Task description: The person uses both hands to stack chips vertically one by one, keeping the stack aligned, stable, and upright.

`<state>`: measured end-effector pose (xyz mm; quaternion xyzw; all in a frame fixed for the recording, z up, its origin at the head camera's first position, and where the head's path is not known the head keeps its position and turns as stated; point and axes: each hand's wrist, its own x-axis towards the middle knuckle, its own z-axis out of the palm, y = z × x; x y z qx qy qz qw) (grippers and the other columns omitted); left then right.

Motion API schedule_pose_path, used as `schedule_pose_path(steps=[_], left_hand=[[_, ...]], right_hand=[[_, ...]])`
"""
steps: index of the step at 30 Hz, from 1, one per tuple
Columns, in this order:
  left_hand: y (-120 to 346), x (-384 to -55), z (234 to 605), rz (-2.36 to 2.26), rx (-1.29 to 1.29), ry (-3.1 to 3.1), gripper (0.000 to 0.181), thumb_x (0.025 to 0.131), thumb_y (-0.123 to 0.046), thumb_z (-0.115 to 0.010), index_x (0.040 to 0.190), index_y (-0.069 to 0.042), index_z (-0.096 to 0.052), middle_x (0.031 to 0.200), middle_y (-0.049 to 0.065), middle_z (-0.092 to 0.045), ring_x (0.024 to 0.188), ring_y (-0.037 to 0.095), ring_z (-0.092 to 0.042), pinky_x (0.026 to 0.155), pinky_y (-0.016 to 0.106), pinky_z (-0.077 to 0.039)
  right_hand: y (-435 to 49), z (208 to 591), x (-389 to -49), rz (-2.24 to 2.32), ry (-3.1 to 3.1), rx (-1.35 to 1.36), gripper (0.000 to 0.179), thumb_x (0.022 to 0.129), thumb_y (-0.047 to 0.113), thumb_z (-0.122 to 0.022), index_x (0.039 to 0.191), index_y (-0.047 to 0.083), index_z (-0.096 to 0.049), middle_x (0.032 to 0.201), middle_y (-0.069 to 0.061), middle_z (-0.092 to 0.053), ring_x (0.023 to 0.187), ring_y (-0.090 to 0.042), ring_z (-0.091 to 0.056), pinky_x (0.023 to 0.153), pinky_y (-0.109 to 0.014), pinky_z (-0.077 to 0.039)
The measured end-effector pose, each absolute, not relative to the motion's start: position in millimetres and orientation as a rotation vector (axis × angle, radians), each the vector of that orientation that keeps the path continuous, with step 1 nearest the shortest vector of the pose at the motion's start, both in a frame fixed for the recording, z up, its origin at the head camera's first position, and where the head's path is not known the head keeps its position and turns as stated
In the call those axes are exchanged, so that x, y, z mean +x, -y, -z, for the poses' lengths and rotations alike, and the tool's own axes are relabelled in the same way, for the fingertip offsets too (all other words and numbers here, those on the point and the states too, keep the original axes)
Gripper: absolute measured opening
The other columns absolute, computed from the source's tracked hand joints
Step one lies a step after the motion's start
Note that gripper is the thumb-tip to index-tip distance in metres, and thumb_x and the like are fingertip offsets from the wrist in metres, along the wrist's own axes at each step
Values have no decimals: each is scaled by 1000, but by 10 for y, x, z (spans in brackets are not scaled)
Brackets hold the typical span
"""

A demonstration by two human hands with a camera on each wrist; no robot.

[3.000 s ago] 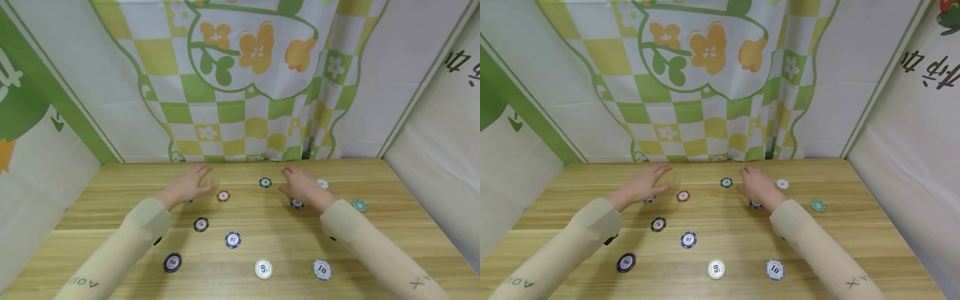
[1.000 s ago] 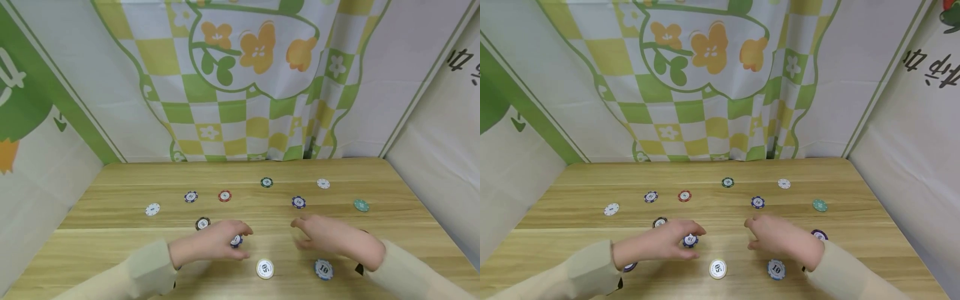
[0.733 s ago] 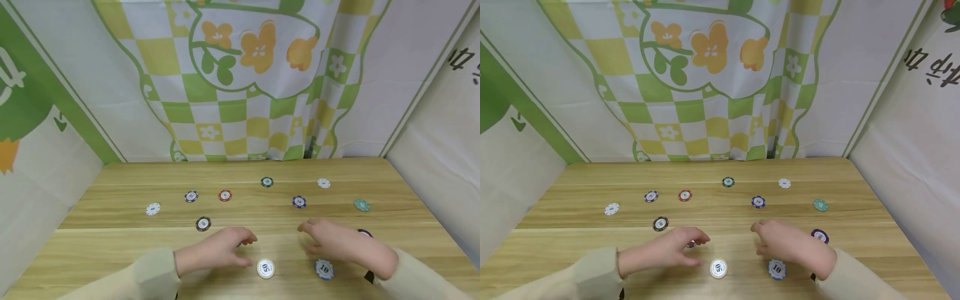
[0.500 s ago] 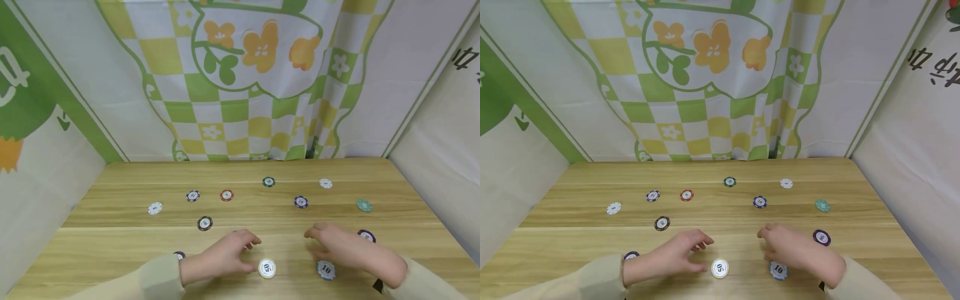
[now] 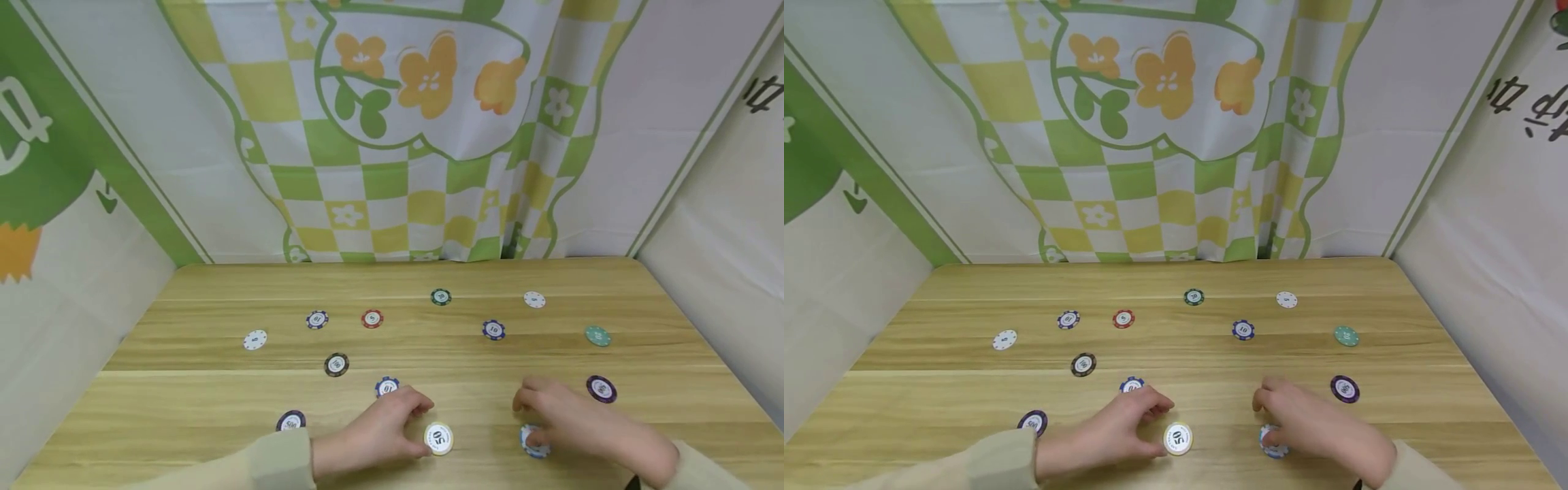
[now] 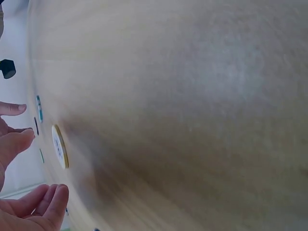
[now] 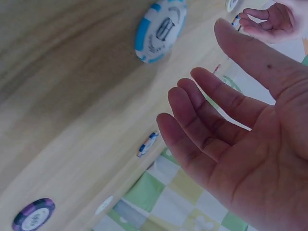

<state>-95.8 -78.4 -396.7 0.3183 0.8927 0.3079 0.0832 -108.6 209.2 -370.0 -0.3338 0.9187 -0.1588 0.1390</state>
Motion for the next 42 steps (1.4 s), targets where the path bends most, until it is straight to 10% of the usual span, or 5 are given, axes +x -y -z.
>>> schedule_pose_path(steps=[42], left_hand=[[639,-854,4114,-770,967,-2810,40,63,-20,-81,97,-8,-64,89,-7,-54,82,3,-48,76,17,-42]], right_hand=[[-2126,3894,-1058,538,-2599,-954,33,63,17,-80,85,17,-55,84,11,-43,73,-1,-44,61,-21,-43]])
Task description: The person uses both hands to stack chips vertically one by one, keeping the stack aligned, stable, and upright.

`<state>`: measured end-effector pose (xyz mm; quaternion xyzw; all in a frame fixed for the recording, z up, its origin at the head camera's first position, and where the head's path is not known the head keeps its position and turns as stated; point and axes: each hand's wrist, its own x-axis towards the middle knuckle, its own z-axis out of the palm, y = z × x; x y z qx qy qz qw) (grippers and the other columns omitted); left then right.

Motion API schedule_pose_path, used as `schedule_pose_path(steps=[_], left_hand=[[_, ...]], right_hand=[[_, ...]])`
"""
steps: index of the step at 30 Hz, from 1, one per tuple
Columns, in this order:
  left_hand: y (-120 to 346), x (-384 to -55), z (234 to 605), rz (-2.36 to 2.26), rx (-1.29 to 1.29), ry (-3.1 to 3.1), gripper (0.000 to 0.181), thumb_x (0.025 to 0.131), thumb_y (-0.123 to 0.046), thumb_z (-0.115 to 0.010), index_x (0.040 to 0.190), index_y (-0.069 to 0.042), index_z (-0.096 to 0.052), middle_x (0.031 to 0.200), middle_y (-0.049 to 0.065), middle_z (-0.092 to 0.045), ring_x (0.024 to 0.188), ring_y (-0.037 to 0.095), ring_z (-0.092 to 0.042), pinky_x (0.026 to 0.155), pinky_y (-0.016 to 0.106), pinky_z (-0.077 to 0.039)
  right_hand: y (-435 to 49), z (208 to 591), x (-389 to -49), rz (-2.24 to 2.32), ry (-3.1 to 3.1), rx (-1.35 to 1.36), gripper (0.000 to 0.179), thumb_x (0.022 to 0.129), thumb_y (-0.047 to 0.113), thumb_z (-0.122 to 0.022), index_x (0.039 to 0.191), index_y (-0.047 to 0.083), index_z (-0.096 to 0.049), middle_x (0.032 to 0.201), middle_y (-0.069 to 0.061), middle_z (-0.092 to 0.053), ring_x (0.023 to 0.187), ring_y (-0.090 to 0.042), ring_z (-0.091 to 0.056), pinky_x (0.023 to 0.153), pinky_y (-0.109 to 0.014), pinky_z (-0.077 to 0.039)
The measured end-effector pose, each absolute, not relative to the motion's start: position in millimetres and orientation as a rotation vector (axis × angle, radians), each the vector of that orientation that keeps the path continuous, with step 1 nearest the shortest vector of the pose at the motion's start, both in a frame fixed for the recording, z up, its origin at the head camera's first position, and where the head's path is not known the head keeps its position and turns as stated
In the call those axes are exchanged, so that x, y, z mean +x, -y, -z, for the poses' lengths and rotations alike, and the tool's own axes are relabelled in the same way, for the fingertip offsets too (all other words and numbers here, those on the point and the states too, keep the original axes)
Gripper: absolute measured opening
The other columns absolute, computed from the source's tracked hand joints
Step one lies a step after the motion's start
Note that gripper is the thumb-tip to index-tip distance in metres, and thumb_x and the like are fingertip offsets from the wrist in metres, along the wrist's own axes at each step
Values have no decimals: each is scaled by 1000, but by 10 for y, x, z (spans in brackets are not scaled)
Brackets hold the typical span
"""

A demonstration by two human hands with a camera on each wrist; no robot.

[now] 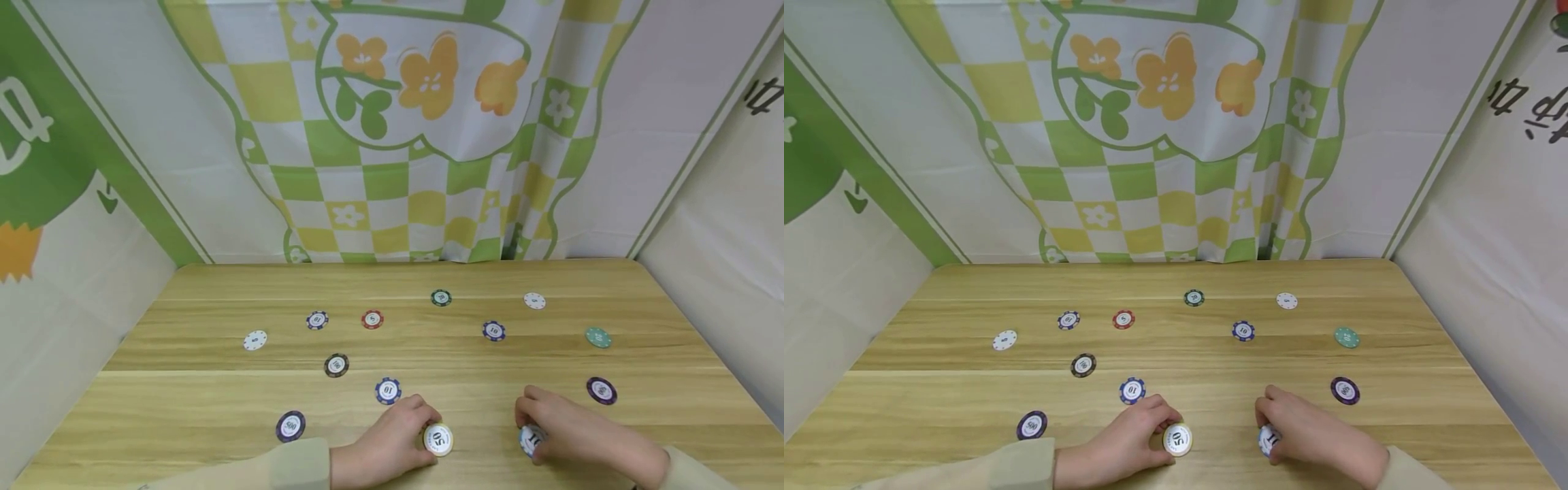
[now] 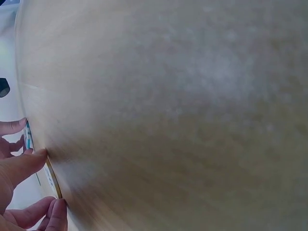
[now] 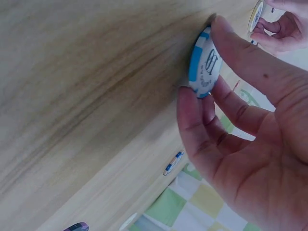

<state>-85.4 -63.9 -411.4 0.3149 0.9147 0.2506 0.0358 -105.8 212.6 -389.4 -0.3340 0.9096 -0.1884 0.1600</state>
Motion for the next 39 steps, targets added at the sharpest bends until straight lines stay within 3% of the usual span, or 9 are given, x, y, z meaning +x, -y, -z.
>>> schedule_pose_path(steps=[13,28,39], left_hand=[[621,-849,4119,-738,1000,-2841,39,64,-21,-80,98,-9,-64,90,-7,-54,84,4,-49,77,17,-41],[601,-828,4128,-734,975,-2855,39,64,-22,-80,98,-9,-64,88,-8,-52,82,4,-47,75,17,-41],[568,-837,4109,-713,938,-2841,39,66,-21,-79,100,-7,-65,88,-6,-52,81,4,-48,75,17,-42]], right_hand=[[-2063,3893,-1110,726,-2569,-890,14,77,8,-69,81,16,-59,77,13,-49,68,1,-44,58,-20,-42],[-1958,3939,-1087,1064,-2372,-612,6,78,-3,-61,80,3,-61,72,1,-57,61,-6,-50,52,-23,-47],[-1823,3965,-1000,1228,-2263,-517,9,77,-10,-57,84,-4,-58,71,-3,-54,61,-11,-52,50,-24,-50]])
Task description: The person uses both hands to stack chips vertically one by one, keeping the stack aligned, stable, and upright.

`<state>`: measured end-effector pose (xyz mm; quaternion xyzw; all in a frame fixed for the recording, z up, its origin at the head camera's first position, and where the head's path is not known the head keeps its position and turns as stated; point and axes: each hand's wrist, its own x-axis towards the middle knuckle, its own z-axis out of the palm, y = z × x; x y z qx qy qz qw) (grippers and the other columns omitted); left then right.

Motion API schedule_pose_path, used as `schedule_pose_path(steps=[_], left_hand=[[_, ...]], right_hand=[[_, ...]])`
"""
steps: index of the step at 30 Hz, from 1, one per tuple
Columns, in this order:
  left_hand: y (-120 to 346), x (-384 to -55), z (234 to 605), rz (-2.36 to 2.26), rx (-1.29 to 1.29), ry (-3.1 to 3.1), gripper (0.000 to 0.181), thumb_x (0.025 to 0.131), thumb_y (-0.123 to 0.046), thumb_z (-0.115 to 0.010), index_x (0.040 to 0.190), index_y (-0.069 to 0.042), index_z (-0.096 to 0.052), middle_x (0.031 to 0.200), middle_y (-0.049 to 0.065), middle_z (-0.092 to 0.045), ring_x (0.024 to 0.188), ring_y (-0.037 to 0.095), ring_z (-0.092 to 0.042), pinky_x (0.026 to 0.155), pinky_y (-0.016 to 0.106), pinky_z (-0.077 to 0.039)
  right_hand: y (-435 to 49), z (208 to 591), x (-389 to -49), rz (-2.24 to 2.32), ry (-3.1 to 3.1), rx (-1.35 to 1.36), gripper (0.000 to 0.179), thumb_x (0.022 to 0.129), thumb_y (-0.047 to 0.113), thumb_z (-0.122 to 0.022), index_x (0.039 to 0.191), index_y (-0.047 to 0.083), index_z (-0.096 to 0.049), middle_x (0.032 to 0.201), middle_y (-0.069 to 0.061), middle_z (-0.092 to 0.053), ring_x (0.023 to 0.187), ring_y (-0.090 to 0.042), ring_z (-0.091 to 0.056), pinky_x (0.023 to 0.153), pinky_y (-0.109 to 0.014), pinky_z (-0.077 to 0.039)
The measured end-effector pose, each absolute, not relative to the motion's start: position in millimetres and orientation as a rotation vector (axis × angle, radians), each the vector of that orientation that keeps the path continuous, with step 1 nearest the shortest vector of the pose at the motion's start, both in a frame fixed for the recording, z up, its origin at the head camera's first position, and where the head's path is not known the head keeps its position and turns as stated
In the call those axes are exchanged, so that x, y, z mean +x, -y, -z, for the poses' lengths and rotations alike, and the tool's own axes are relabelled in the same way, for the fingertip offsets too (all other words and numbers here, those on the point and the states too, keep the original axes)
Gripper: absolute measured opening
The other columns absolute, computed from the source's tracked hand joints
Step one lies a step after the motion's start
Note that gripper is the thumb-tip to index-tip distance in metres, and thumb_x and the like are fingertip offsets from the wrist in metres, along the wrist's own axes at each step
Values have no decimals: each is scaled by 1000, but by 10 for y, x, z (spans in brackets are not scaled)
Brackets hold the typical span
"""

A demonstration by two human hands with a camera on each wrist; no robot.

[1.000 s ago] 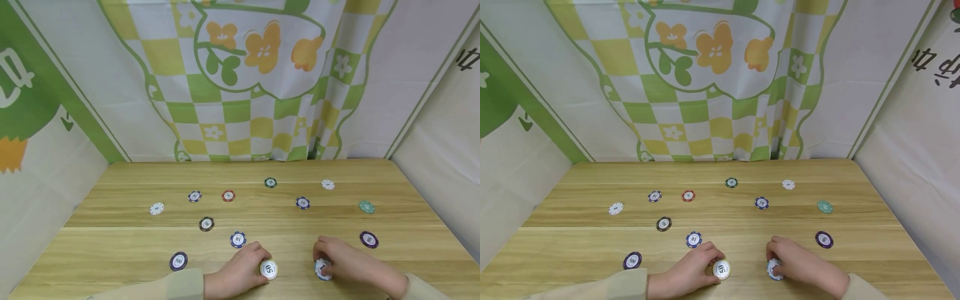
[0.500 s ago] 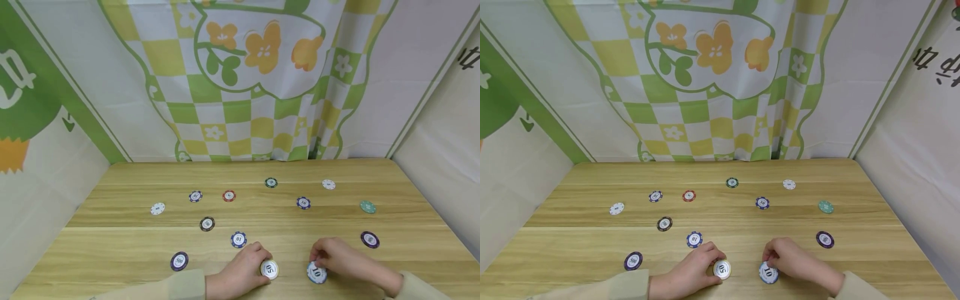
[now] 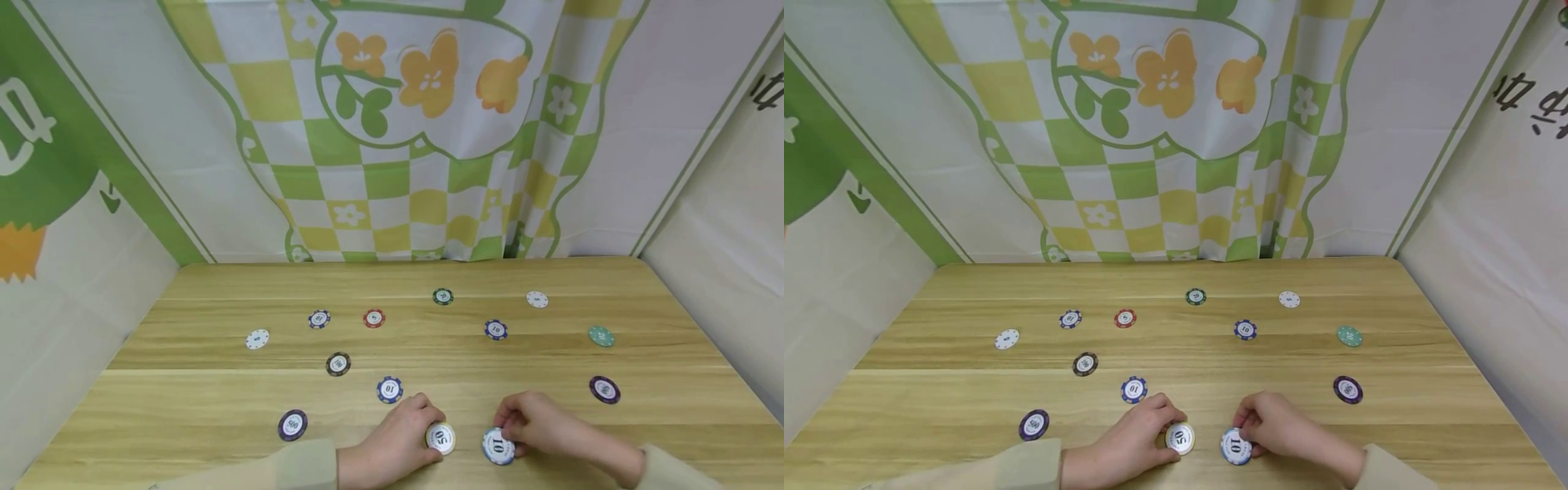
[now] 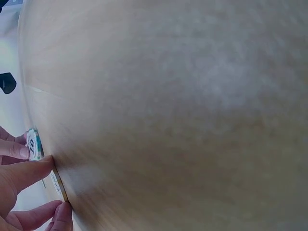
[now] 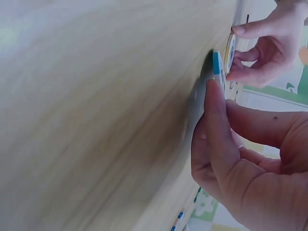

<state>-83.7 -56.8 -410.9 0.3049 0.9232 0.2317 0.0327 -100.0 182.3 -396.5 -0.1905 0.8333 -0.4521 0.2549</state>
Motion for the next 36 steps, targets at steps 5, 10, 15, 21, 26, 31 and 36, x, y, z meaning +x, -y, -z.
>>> schedule_pose_path(steps=[5,10,15,21,26,31,36], left_hand=[[562,-840,4103,-700,941,-2845,39,66,-21,-79,99,-7,-65,88,-7,-52,81,4,-48,75,17,-42],[561,-841,4095,-688,929,-2840,38,67,-22,-79,100,-8,-66,88,-7,-51,82,4,-48,75,17,-42],[564,-840,4096,-688,925,-2831,38,67,-22,-79,100,-8,-65,89,-7,-51,82,4,-48,75,17,-42],[562,-840,4101,-690,924,-2819,37,67,-22,-79,99,-8,-65,89,-7,-51,82,4,-47,75,17,-41],[559,-842,4095,-685,917,-2813,37,67,-22,-79,99,-8,-65,89,-7,-51,81,4,-47,75,17,-41],[559,-848,4083,-697,900,-2802,38,66,-20,-80,98,-7,-65,88,-7,-51,81,4,-47,74,17,-42],[562,-855,4076,-707,896,-2791,38,65,-19,-80,98,-7,-65,87,-7,-50,80,3,-46,73,16,-42]], right_hand=[[-1747,3980,-999,1295,-2211,-484,8,79,-10,-57,86,-7,-57,73,-7,-54,63,-13,-53,53,-26,-52],[-1662,4005,-982,1394,-2162,-438,9,79,-10,-56,88,-9,-55,74,-8,-53,65,-17,-53,56,-27,-52],[-1561,4025,-959,1473,-2112,-370,10,80,-9,-55,89,-12,-54,75,-7,-52,66,-17,-54,58,-28,-53],[-1471,4026,-948,1511,-2097,-329,10,80,-9,-54,90,-13,-53,75,-8,-53,66,-15,-54,58,-28,-53],[-1418,4048,-951,1500,-2133,-311,10,80,-9,-55,89,-12,-54,74,-8,-53,65,-15,-54,57,-27,-53],[-1355,4062,-957,1485,-2175,-325,9,80,-8,-57,88,-11,-56,73,-7,-53,63,-13,-55,56,-26,-53],[-1297,4083,-956,1494,-2205,-375,8,79,-8,-58,86,-12,-56,71,-6,-54,63,-13,-54,56,-25,-52]])
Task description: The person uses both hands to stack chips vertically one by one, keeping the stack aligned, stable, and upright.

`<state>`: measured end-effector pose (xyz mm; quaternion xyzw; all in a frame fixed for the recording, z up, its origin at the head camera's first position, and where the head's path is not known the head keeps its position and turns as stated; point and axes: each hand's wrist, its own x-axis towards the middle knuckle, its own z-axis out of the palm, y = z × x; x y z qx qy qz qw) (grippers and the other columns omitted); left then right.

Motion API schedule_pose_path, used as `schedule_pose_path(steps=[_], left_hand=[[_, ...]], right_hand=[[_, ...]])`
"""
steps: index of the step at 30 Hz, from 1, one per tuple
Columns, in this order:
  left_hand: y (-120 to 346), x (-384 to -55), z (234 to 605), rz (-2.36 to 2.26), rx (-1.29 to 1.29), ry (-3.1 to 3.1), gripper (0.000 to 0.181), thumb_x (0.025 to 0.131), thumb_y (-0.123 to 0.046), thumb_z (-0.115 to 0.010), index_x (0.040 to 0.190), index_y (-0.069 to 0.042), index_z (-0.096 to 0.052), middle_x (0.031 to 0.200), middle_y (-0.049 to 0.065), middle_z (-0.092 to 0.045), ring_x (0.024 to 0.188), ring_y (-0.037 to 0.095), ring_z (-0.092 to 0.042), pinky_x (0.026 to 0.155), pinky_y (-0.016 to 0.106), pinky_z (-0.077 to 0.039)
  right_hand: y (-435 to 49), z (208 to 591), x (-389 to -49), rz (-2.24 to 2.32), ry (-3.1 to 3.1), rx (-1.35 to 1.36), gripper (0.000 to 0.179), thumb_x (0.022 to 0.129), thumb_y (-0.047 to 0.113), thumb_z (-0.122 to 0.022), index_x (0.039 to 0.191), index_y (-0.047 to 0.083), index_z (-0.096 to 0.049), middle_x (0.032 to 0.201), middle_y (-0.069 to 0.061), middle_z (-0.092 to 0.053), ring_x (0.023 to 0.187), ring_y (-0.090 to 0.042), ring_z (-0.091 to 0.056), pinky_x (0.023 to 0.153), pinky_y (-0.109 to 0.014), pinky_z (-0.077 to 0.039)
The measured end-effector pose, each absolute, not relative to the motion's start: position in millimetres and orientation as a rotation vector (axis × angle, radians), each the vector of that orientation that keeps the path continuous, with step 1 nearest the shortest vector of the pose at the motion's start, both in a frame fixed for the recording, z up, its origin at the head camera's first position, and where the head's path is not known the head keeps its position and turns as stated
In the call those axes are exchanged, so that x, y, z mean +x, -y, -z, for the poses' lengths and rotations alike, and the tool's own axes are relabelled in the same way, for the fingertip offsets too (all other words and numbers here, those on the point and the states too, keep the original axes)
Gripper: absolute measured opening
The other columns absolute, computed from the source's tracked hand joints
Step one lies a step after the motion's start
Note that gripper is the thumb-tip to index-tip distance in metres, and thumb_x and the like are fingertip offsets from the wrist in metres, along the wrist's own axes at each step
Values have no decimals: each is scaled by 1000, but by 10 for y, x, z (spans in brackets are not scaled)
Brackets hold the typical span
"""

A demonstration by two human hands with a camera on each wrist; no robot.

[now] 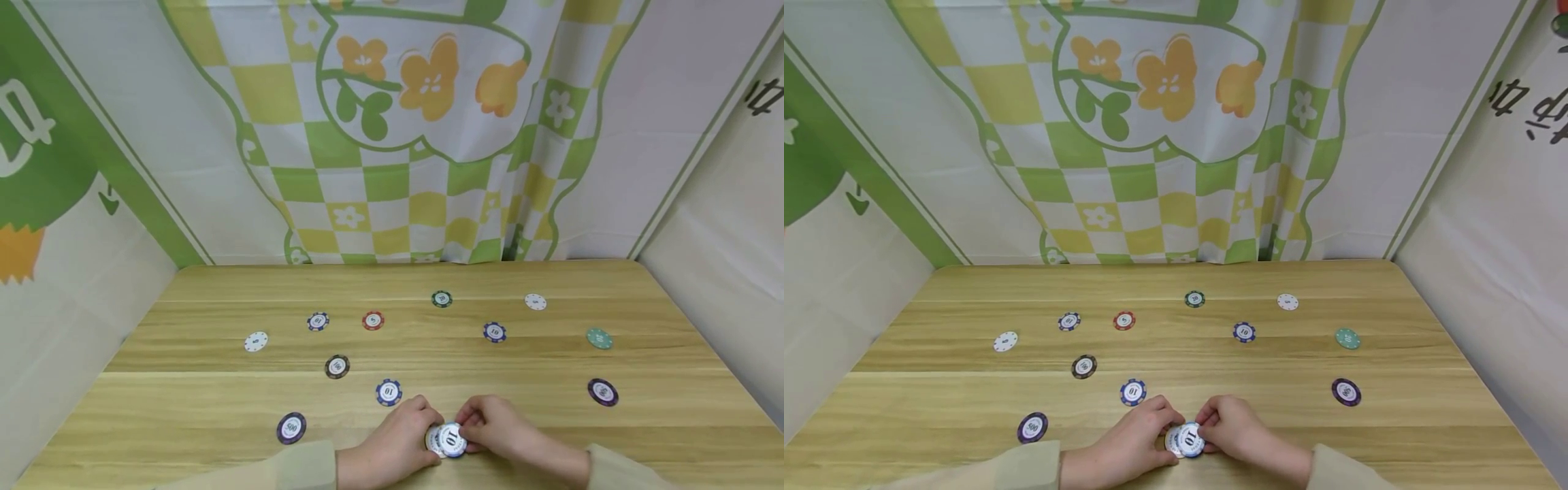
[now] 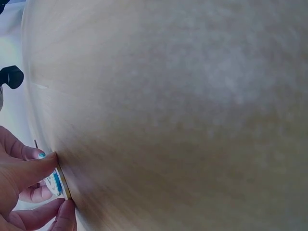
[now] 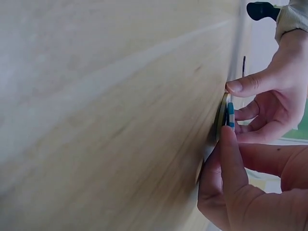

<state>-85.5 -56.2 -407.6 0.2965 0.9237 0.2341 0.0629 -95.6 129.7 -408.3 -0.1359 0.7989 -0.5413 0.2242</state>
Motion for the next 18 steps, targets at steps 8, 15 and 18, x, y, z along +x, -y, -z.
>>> schedule_pose_path(steps=[8,15,18], left_hand=[[563,-853,4077,-713,901,-2794,37,64,-18,-81,97,-7,-66,86,-7,-51,79,3,-47,73,16,-42],[557,-861,4092,-739,897,-2797,36,63,-16,-81,94,-9,-65,83,-8,-50,76,1,-45,71,15,-41],[553,-865,4096,-742,886,-2795,36,63,-16,-81,94,-9,-66,83,-8,-49,76,0,-44,70,15,-41]], right_hand=[[-1229,4090,-949,1401,-2347,-489,5,76,-6,-59,81,-6,-59,66,-3,-55,58,-10,-53,50,-21,-49],[-1160,4076,-939,1304,-2452,-558,6,74,-5,-59,80,-3,-58,64,-1,-54,55,-4,-49,46,-18,-44],[-1139,4068,-940,1250,-2493,-566,6,75,-5,-59,79,-1,-58,64,0,-54,55,-4,-48,46,-18,-43]])
